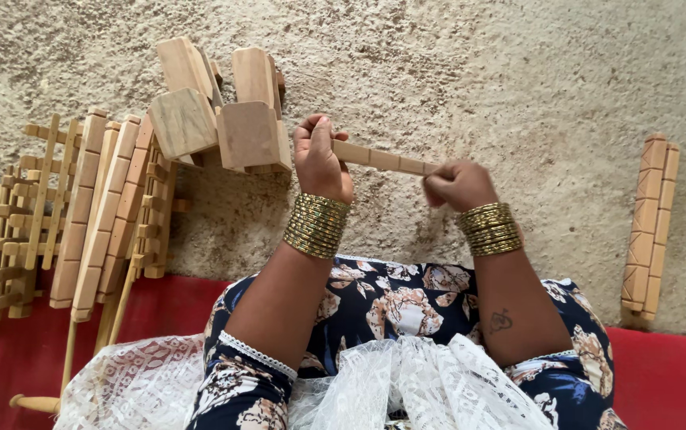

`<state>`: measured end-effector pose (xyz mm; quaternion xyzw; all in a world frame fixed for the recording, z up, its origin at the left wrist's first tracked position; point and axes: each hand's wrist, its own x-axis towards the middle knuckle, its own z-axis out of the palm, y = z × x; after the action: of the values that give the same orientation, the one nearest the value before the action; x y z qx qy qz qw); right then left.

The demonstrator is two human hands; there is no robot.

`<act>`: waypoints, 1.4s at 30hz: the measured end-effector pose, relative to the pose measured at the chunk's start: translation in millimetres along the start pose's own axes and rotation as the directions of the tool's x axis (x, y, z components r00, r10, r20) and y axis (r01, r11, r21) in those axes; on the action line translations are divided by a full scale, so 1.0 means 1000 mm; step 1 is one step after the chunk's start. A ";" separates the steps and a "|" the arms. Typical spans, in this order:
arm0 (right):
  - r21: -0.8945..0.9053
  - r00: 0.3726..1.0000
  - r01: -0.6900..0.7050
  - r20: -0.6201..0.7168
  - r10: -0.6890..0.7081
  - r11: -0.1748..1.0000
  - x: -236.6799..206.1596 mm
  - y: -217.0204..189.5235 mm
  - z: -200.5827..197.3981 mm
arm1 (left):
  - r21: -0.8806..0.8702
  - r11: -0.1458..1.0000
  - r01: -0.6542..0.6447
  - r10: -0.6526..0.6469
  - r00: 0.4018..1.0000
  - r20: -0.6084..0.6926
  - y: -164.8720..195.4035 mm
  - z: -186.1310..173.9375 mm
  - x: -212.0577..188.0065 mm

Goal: The person sits on the floor and assembles small wooden pieces by hand. They pick up individual pieces, align them, and press them together to form a longer wooden structure.

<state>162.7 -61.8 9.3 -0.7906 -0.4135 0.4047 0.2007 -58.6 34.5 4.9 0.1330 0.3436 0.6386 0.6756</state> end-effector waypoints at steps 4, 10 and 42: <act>-0.069 0.928 0.194 -0.309 -0.206 0.979 0.002 0.002 -0.002 | -0.002 1.000 0.015 -0.015 1.000 0.007 0.000 0.000 -0.001; 0.244 0.964 0.185 -0.230 -0.129 0.952 0.011 0.005 0.015 | -0.003 1.000 0.004 -0.004 1.000 0.015 -0.001 0.001 -0.004; -0.109 0.897 0.172 -0.393 -0.201 0.979 0.024 0.019 0.009 | 0.016 1.000 -0.013 0.013 0.999 0.042 -0.004 0.003 -0.006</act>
<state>172.3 -53.3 -19.7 -0.8202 -0.4513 0.1974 0.2909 -53.9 28.5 6.4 0.1540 0.3337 0.6373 0.6774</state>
